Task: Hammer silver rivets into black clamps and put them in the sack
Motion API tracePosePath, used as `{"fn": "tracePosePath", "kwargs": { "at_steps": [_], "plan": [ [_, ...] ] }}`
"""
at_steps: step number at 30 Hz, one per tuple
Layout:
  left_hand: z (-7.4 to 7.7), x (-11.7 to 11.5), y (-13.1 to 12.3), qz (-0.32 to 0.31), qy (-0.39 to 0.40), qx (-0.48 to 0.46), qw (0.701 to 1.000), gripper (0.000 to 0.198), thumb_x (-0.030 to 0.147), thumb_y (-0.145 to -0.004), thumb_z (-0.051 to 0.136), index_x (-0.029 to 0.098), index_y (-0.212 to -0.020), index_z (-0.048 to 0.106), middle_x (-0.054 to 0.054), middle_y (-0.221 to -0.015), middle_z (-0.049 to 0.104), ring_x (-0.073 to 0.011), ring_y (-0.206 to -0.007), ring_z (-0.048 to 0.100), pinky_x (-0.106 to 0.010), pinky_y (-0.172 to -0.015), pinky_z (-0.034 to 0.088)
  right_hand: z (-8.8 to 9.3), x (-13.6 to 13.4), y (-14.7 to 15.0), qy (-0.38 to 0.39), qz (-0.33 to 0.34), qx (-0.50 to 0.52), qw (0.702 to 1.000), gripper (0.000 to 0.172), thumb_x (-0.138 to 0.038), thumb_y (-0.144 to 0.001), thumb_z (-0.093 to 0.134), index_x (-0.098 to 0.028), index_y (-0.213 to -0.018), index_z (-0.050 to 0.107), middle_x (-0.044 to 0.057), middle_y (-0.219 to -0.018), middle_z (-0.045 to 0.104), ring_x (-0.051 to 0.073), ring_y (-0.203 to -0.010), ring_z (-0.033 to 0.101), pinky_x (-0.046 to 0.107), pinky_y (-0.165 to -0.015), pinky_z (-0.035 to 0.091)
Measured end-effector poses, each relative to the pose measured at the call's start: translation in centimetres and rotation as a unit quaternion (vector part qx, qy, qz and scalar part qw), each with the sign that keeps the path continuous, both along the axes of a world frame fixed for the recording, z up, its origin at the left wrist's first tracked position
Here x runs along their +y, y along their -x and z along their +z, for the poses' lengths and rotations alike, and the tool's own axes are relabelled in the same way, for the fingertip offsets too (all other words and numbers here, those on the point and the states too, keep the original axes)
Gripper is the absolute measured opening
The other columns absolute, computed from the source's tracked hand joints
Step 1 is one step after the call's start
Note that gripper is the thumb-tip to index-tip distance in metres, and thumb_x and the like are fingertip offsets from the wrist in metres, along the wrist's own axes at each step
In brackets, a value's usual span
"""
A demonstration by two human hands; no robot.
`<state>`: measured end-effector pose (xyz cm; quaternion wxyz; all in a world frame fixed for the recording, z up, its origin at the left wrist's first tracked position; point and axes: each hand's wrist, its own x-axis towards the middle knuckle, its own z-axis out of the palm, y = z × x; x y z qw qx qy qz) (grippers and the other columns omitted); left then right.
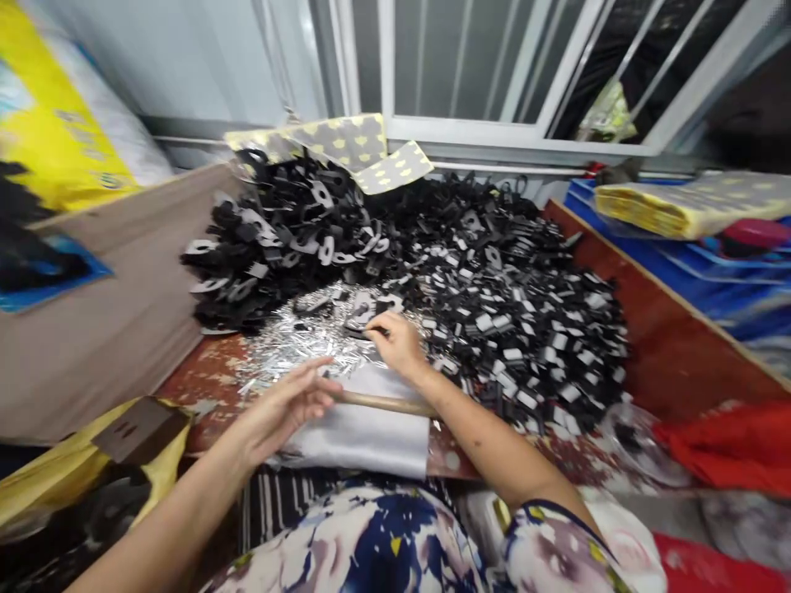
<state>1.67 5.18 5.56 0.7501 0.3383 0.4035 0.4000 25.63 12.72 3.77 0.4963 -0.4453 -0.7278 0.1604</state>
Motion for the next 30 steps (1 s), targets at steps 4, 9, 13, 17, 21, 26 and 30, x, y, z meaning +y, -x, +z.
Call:
{"fn": "tracePosePath", "kwargs": {
  "at_steps": [4, 9, 13, 17, 21, 26, 30],
  "plan": [
    [-0.8, 0.9, -2.7, -0.011, 0.094, -0.067, 0.993, 0.025, 0.035, -0.101, 0.058, 0.014, -0.111, 0.068, -0.015, -0.088, 0.076, -0.0207, -0.066, 0.073, -0.026, -0.053, 0.06, -1.3, -4.7, 0.7, -0.005, 0.093, -0.079, 0.993, 0.013, -0.025, -0.094, 0.064, -0.027, -0.089, 0.076, -0.003, -0.091, 0.076, 0.015, -0.089, 0.068, 0.027, -0.09, 0.053],
    [-1.3, -0.1, -4.8, 0.025, 0.127, -0.023, 0.991, 0.018, 0.019, -0.094, 0.066, 0.015, -0.076, 0.064, -0.004, -0.071, 0.066, -0.0213, -0.066, 0.072, -0.025, -0.051, 0.06, -1.7, -10.2, -3.7, 0.001, 0.059, -0.141, 0.988, 0.025, -0.016, -0.094, 0.062, -0.028, -0.112, 0.074, -0.001, -0.12, 0.075, 0.017, -0.114, 0.065, 0.031, -0.104, 0.05],
    [-1.1, -2.3, -3.8, 0.003, 0.071, 0.004, 0.997, 0.016, 0.026, -0.082, 0.081, 0.016, -0.08, 0.069, -0.007, -0.082, 0.067, -0.0291, -0.088, 0.072, -0.031, -0.062, 0.061, -2.5, -17.0, -12.0, 0.021, -0.167, -0.133, 0.977, 0.034, -0.012, -0.1, 0.043, -0.017, -0.121, 0.069, 0.012, -0.113, 0.073, 0.025, -0.105, 0.064, 0.041, -0.095, 0.05],
    [-1.6, -4.4, -3.1, -0.033, 0.035, 0.028, 0.998, 0.029, 0.04, -0.076, 0.085, 0.016, -0.088, 0.075, -0.011, -0.092, 0.07, -0.0292, -0.096, 0.067, -0.031, -0.068, 0.057, -5.8, -20.5, -17.7, 0.114, -0.401, -0.357, 0.836, 0.023, -0.034, -0.099, 0.057, -0.015, -0.104, 0.069, 0.014, -0.091, 0.068, 0.03, -0.087, 0.06, 0.041, -0.08, 0.046],
    [-2.5, -5.4, -3.4, -0.037, -0.015, 0.102, 0.994, 0.035, 0.048, -0.075, 0.087, 0.018, -0.09, 0.079, -0.01, -0.096, 0.071, -0.0261, -0.098, 0.063, -0.03, -0.074, 0.053, -7.8, -19.1, -18.2, 0.083, -0.439, -0.346, 0.825, 0.023, -0.035, -0.096, 0.061, -0.019, -0.111, 0.067, 0.013, -0.101, 0.071, 0.032, -0.094, 0.06, 0.042, -0.081, 0.044],
    [-3.4, -5.6, -2.4, 0.028, -0.026, 0.175, 0.984, 0.042, 0.055, -0.064, 0.091, 0.02, -0.086, 0.082, -0.014, -0.136, 0.064, -0.0336, -0.129, 0.053, -0.029, -0.079, 0.053, -4.8, -15.4, -16.6, -0.04, -0.394, -0.227, 0.89, 0.019, -0.028, -0.099, 0.052, -0.024, -0.103, 0.07, 0.01, -0.114, 0.073, 0.03, -0.107, 0.063, 0.049, -0.1, 0.043],
    [-4.0, -5.9, -0.5, 0.063, -0.051, 0.215, 0.973, 0.038, 0.056, -0.069, 0.088, 0.022, -0.084, 0.083, -0.01, -0.139, 0.062, -0.0327, -0.134, 0.048, -0.025, -0.074, 0.051, -1.9, -11.4, -12.2, -0.003, -0.177, -0.162, 0.971, 0.024, -0.025, -0.101, 0.051, -0.025, -0.112, 0.073, 0.007, -0.102, 0.075, 0.024, -0.096, 0.066, 0.04, -0.091, 0.05]
  ]
}}
